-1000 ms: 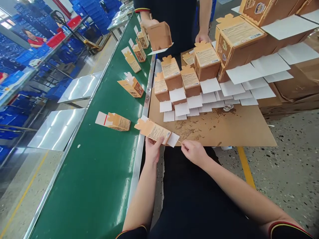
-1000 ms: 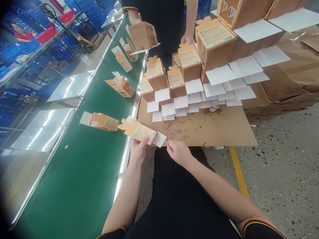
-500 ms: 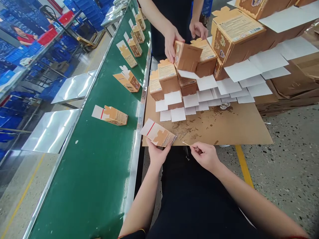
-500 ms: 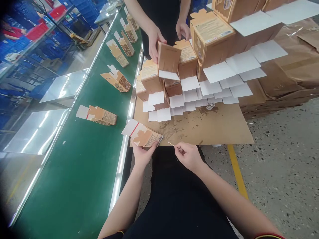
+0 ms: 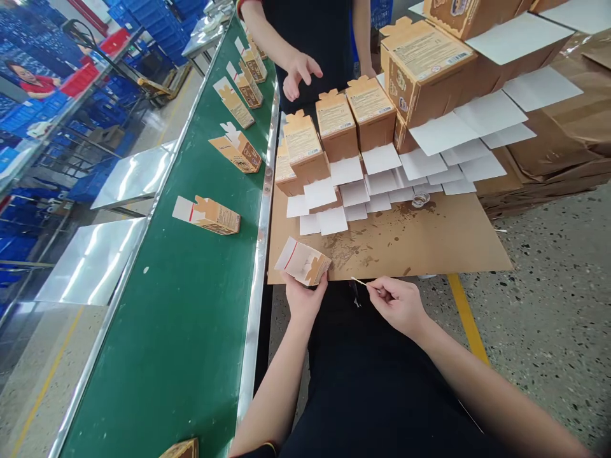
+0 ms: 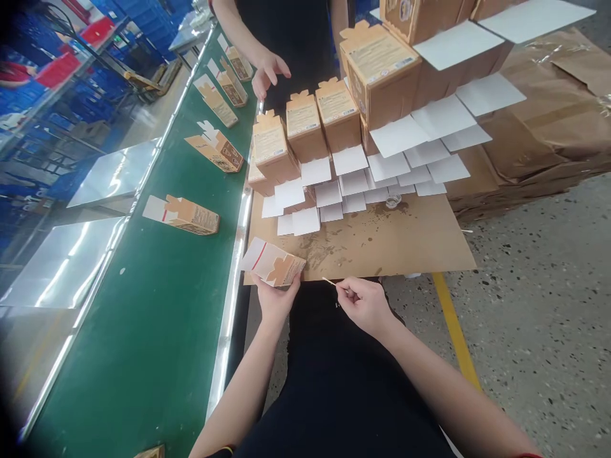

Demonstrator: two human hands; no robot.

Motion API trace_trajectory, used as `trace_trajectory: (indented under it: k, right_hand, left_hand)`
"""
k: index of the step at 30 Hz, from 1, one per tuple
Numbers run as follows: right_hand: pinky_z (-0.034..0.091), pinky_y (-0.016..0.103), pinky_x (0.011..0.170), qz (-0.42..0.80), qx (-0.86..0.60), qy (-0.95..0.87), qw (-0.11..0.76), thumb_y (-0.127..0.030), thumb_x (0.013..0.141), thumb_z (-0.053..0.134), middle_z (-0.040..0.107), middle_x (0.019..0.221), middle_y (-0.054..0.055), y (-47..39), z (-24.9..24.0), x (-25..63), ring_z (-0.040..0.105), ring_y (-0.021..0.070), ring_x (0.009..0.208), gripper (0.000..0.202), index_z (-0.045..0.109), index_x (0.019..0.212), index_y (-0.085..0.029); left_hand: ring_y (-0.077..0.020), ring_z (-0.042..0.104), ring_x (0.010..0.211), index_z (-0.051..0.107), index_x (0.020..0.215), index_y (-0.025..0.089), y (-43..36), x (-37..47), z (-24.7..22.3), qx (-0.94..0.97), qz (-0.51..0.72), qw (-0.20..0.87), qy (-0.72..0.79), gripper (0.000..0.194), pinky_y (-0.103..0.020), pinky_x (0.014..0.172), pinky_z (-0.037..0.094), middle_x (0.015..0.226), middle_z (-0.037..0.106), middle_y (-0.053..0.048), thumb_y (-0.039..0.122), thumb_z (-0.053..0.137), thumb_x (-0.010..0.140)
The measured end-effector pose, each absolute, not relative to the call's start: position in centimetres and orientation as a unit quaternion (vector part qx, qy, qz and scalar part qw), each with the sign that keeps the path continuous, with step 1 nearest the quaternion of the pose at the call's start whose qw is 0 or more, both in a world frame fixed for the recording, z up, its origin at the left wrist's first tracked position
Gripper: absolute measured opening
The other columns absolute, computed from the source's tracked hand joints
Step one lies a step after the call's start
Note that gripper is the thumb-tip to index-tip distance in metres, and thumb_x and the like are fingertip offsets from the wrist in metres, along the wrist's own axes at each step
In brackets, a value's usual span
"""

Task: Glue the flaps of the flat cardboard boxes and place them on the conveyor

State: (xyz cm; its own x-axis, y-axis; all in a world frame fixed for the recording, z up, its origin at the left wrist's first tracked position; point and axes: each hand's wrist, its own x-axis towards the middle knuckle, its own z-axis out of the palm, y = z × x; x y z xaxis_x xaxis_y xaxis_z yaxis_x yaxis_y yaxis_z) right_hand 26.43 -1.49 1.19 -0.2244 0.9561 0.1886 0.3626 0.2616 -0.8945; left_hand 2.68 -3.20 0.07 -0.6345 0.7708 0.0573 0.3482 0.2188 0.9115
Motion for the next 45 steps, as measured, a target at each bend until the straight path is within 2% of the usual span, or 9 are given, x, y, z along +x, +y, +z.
trace_trajectory:
  k: [6, 15, 20, 23, 26, 31, 34, 38, 45]
  right_hand:
    - [0.045, 0.025, 0.052, 0.367, -0.472, -0.689, 0.41, -0.046, 0.108, 0.065, 0.057, 0.058, -0.001, -0.7, 1.9, 26.5, 0.049, 0.0123, 0.05, 0.04, 0.073, 0.076, -0.022]
    - [0.045, 0.027, 0.05, 0.317, -0.483, -0.678, 0.455, -0.044, 0.105, 0.07, 0.054, 0.057, -0.001, 0.3, 1.9, 28.6, 0.049, 0.0134, 0.049, 0.038, 0.071, 0.073, -0.024]
    - [0.043, 0.028, 0.047, 0.344, -0.469, -0.682, 0.443, -0.05, 0.105, 0.071, 0.051, 0.056, -0.001, 1.2, 2.0, 28.1, 0.046, 0.0135, 0.047, 0.043, 0.069, 0.07, -0.025]
    - [0.044, 0.03, 0.047, 0.338, -0.487, -0.67, 0.448, -0.051, 0.104, 0.073, 0.054, 0.058, 0.0, 1.2, 2.0, 29.1, 0.049, 0.0151, 0.048, 0.041, 0.072, 0.072, -0.026]
    - [0.046, 0.034, 0.046, 0.321, -0.517, -0.645, 0.461, -0.054, 0.104, 0.074, 0.059, 0.059, 0.002, 0.9, 1.8, 30.8, 0.054, 0.0187, 0.048, 0.038, 0.076, 0.077, -0.028]
    - [0.048, 0.032, 0.048, 0.311, -0.531, -0.639, 0.462, -0.058, 0.102, 0.075, 0.061, 0.059, 0.002, 1.0, 1.5, 31.6, 0.055, 0.0173, 0.049, 0.041, 0.076, 0.076, -0.026]
    - [0.047, 0.028, 0.05, 0.297, -0.533, -0.646, 0.458, -0.053, 0.103, 0.074, 0.06, 0.059, 0.0, 1.3, 1.8, 31.1, 0.055, 0.0148, 0.051, 0.039, 0.076, 0.076, -0.024]
    - [0.045, 0.028, 0.051, 0.261, -0.553, -0.642, 0.461, -0.048, 0.103, 0.071, 0.06, 0.061, 0.0, 2.6, 2.8, 32.0, 0.053, 0.0145, 0.052, 0.035, 0.075, 0.078, -0.024]
    - [0.045, 0.031, 0.06, 0.151, -0.626, -0.655, 0.396, -0.038, 0.097, 0.069, 0.059, 0.063, 0.001, 8.9, 4.8, 37.0, 0.057, 0.0174, 0.056, 0.025, 0.069, 0.077, -0.024]
  left_hand:
    - [-0.0381, 0.078, 0.122, 0.053, 0.127, 0.029, -2.8, 0.5, 0.0, 0.376, 0.539, 0.226, 0.719, 0.084, -0.052, 0.108, 0.063, 0.121, 0.075, -0.011, 0.041, 0.108, 0.064]
    - [-0.0347, 0.072, 0.133, 0.037, 0.12, 0.031, -8.3, -17.4, 2.4, 0.23, 0.626, 0.035, 0.744, 0.1, -0.069, 0.121, 0.056, 0.134, 0.066, -0.008, 0.051, 0.111, 0.056]
    - [-0.0357, 0.069, 0.135, 0.035, 0.12, 0.03, -8.4, -19.2, 1.8, 0.184, 0.6, 0.075, 0.775, 0.102, -0.068, 0.128, 0.048, 0.133, 0.062, -0.009, 0.033, 0.107, 0.047]
    - [-0.0377, 0.055, 0.152, 0.036, 0.134, 0.028, -9.0, -17.7, 1.8, 0.177, 0.567, -0.062, 0.802, 0.104, -0.067, 0.136, 0.037, 0.149, 0.051, -0.014, 0.029, 0.102, 0.053]
    - [-0.0364, 0.055, 0.147, 0.042, 0.134, 0.028, -8.6, -15.1, 2.5, 0.235, 0.562, -0.189, 0.77, 0.084, -0.065, 0.131, 0.043, 0.146, 0.048, -0.013, 0.036, 0.095, 0.069]
    - [-0.0242, 0.069, 0.117, 0.06, 0.127, 0.028, 1.2, -9.6, 6.9, 0.404, 0.662, 0.011, 0.632, 0.04, -0.045, 0.111, 0.057, 0.123, 0.062, -0.007, 0.052, 0.074, 0.098]
    - [-0.0273, 0.065, 0.124, 0.065, 0.144, 0.03, 10.3, -7.2, 10.2, 0.546, 0.599, 0.078, 0.581, 0.054, -0.048, 0.112, 0.056, 0.138, 0.064, -0.011, 0.059, 0.077, 0.1]
    - [-0.0403, 0.05, 0.143, 0.062, 0.16, 0.026, 18.8, -5.3, 12.1, 0.723, 0.439, 0.028, 0.533, 0.097, -0.066, 0.126, 0.044, 0.155, 0.053, -0.019, 0.06, 0.101, 0.078]
    - [-0.043, 0.049, 0.156, 0.07, 0.154, 0.029, 17.4, -4.9, 10.9, 0.729, 0.404, 0.031, 0.552, 0.067, -0.069, 0.133, 0.042, 0.158, 0.043, -0.017, 0.041, 0.091, 0.091]
